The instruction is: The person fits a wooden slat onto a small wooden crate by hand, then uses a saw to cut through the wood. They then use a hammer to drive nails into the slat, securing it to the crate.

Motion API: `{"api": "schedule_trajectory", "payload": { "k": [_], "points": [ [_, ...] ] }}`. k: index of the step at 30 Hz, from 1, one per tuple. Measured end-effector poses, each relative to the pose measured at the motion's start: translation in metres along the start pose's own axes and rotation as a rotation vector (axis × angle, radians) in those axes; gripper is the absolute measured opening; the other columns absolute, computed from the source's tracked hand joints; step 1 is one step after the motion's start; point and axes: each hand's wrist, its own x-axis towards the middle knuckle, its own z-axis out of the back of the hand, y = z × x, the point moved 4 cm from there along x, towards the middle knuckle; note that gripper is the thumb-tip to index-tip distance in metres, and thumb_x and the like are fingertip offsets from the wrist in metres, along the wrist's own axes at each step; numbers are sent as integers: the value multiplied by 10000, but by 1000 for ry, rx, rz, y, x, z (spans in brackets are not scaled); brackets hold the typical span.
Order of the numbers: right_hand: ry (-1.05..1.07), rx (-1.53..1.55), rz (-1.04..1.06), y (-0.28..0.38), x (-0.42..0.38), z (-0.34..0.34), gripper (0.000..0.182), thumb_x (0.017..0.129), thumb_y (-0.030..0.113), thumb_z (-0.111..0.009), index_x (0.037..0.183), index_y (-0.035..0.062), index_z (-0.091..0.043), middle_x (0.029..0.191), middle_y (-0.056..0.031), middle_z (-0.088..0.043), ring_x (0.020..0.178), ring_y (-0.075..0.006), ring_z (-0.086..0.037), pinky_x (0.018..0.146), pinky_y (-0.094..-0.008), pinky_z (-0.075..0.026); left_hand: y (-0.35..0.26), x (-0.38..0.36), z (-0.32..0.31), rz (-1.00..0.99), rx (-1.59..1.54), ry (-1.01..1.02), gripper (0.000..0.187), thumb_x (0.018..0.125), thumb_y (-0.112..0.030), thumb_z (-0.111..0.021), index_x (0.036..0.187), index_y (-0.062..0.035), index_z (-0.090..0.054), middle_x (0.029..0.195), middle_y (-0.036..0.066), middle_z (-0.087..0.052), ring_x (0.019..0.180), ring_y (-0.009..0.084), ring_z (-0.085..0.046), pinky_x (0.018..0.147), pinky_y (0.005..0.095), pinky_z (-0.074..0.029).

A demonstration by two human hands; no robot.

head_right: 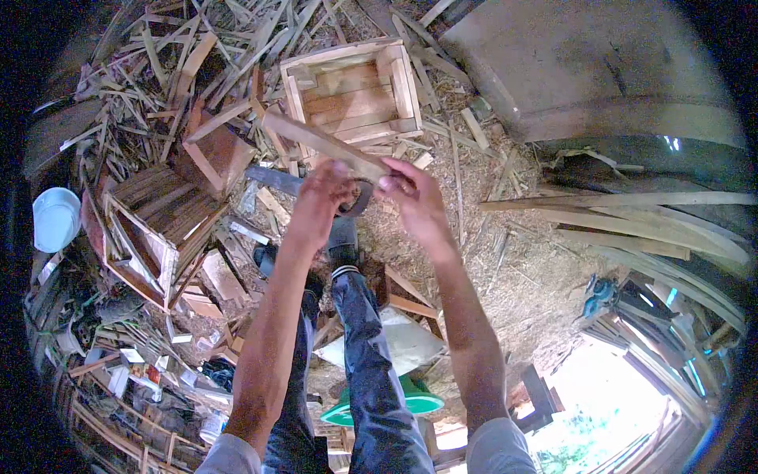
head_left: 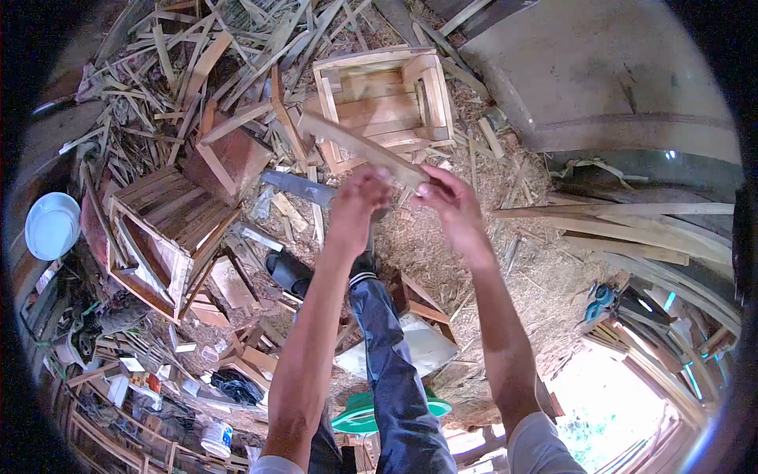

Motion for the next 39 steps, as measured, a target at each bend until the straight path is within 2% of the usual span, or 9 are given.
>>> {"api": "schedule_trajectory", "payload": {
  "k": [4,6,12,16,18,26,31,34,39],
  "points": [
    [-36,-321,106,19,27,28,383,908,86,-623,1266,-24,-541,1100,-129,-642,954,-180,-637,870,-289,-533,-23,25,39,-51,-492,-215,192,948,-159,-570,1091,-33,-558,1002,88,-622,846,185,-611,774,307,-513],
    [-156,-380,82,17,43,44,344,898,83,-643,1214,-30,-565,1087,-127,-646,938,-183,-631,866,-288,-530,-28,33,65,-205,-377,-285,196,941,-156,-587,1076,-21,-545,1005,96,-615,839,190,-612,766,323,-526],
    [-222,-293,165,18,68,58,303,857,72,-677,1151,14,-630,991,-96,-679,890,-163,-636,804,-293,-510,-43,23,64,-151,3,-473,302,929,-145,-616,1179,7,-541,1016,113,-617,832,167,-612,770,302,-526],
    [-266,-450,279,23,76,59,267,855,73,-676,1118,29,-670,960,-99,-701,848,-162,-649,783,-291,-516,-36,30,63,-258,101,-363,329,907,-154,-653,1184,6,-577,1008,98,-640,829,141,-602,772,276,-507],
    [-343,-447,207,20,81,60,244,851,70,-677,1094,48,-695,942,-112,-714,830,-168,-660,781,-287,-517,-39,29,61,-330,451,-328,276,884,-152,-681,1106,5,-633,950,75,-663,825,127,-608,759,259,-497],
    [-387,-563,266,35,69,44,271,829,39,-690,1100,47,-691,947,-110,-704,817,-152,-661,754,-258,-530,-33,24,60,-254,348,-336,235,860,-106,-692,1056,16,-649,895,56,-666,847,126,-616,761,242,-488],
    [-372,-491,306,30,68,51,283,834,36,-681,1117,50,-688,996,-94,-697,842,-143,-643,792,-259,-523,-39,18,55,-486,367,-243,205,834,61,-649,1029,-3,-640,923,55,-654,905,128,-622,767,258,-514],
    [-374,-521,396,33,58,51,310,834,46,-690,1144,49,-677,978,-83,-696,861,-128,-627,827,-264,-510,-32,19,56,-481,342,-169,159,853,26,-655,1002,-26,-638,1072,71,-632,963,153,-609,812,294,-528],
    [-429,-402,293,20,59,53,273,832,12,-692,1102,-9,-656,958,-77,-686,902,-124,-628,823,-244,-508,-35,12,46,-545,430,-240,203,837,94,-631,1017,2,-623,1102,92,-607,998,161,-614,820,285,-556]
  ]
}}
